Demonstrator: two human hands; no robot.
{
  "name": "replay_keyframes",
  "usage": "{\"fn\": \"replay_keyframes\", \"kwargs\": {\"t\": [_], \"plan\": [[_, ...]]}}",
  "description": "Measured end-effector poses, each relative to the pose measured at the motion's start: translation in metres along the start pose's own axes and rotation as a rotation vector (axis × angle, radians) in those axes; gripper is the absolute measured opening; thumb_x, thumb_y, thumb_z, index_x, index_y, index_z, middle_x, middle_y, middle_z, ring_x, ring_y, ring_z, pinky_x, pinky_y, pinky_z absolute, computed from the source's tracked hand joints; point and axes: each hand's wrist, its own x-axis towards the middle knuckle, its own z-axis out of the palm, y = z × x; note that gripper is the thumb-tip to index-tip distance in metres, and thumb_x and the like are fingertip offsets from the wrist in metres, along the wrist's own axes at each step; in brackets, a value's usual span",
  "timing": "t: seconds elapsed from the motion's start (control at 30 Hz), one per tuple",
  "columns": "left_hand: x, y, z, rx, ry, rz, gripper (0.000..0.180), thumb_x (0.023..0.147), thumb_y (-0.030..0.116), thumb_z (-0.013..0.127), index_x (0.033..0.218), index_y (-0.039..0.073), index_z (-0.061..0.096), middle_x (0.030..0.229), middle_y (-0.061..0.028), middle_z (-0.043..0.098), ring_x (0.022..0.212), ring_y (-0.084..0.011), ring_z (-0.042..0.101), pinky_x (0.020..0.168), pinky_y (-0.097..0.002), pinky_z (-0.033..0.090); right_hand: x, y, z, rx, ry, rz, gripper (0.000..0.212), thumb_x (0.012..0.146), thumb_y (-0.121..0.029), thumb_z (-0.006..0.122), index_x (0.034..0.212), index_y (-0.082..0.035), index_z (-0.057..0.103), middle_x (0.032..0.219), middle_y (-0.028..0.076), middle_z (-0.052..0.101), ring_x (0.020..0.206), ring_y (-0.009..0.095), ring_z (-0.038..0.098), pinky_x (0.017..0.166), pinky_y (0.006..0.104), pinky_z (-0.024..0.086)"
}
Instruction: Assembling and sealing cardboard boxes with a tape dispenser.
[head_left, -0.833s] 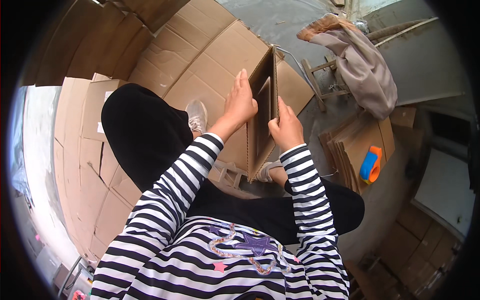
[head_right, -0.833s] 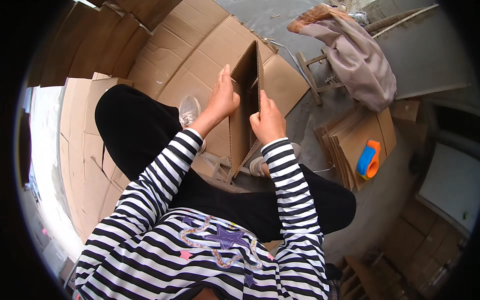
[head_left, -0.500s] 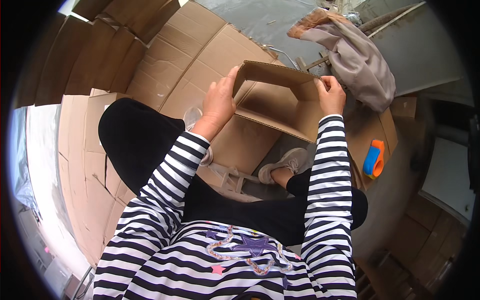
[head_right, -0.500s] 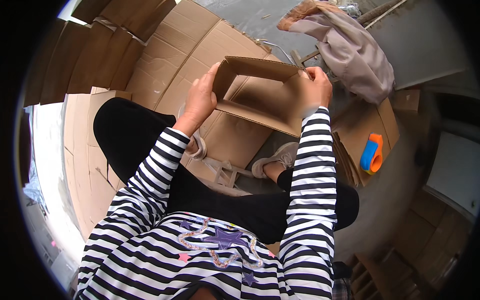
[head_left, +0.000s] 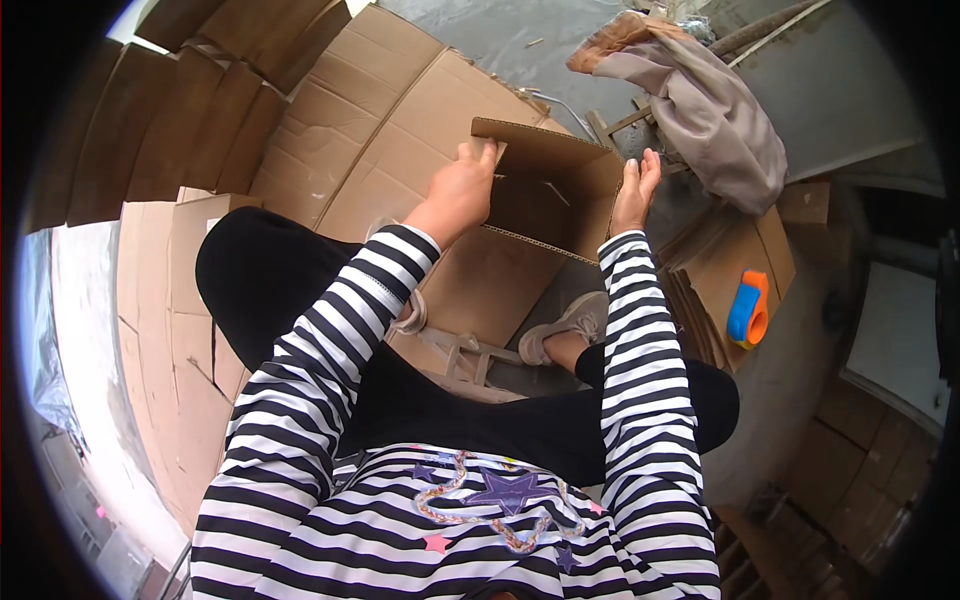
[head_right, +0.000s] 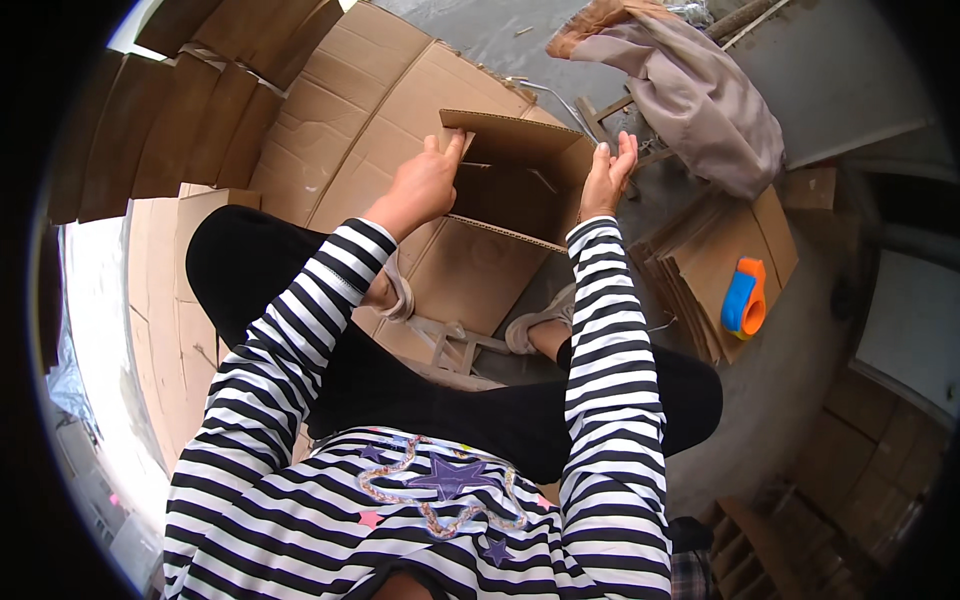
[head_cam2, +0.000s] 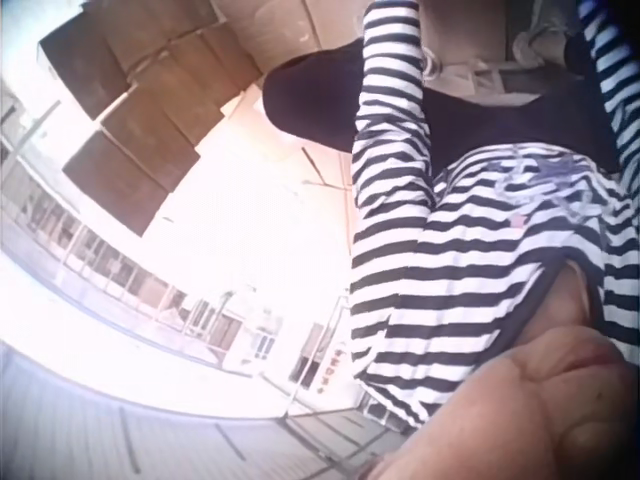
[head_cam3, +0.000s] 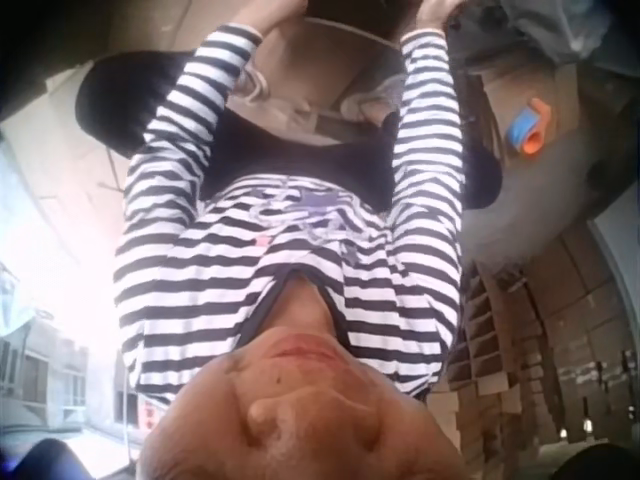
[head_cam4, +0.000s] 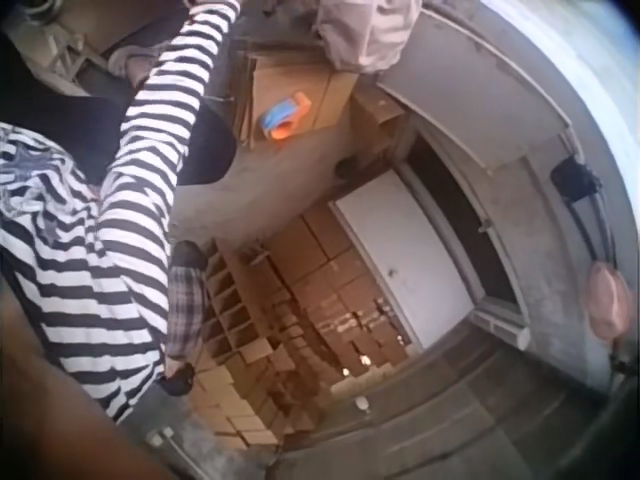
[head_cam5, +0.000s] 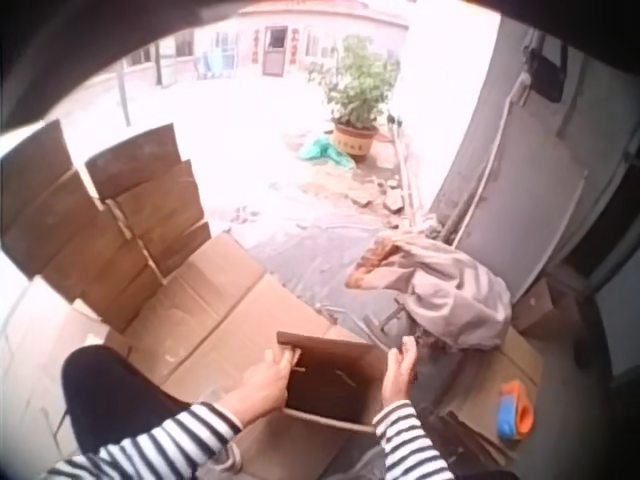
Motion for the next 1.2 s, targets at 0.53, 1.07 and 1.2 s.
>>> {"fn": "replay_keyframes", "kwargs": {"t": [0.53,1.07,1.2], "plan": [[-0.011,-0.018,0.005,-0.082,-0.305,0.264,0.104,0.064,0.08,0.054,0.125,-0.005,0.049,0.122,-0.0275,0.047,0.116,-0.0407,0.046,0.096,-0.0424,0.04,-0.021,-0.023,-0.048,-0.859,-0.329,-0.834,0.049,0.074,-0.013,0.07,0.12,-0.013,0.052,0.122,0.005,0.05,0.11,0.027,0.049,0.093,0.0403,0.04],[-0.006,-0.022,-0.011,-0.02,-0.21,0.589,0.08,0.074,0.067,0.056,0.114,-0.002,0.054,0.107,-0.0188,0.053,0.097,-0.0359,0.054,0.08,-0.0407,0.048,-0.018,-0.041,-0.055,-0.946,-0.575,-0.812,0.041,0.074,-0.03,0.071,0.105,-0.011,0.051,0.108,0.003,0.054,0.097,0.022,0.052,0.08,0.0365,0.04],[-0.01,-0.014,-0.013,0.104,-0.1,0.576,0.077,0.075,0.067,0.052,0.117,0.001,0.053,0.114,-0.0156,0.052,0.106,-0.0335,0.051,0.09,-0.0416,0.042,-0.014,-0.036,-0.058,-0.927,-0.62,-0.937,0.021,0.076,-0.022,0.067,0.089,-0.011,0.053,0.093,0.003,0.057,0.088,0.02,0.055,0.075,0.0331,0.043]]}}
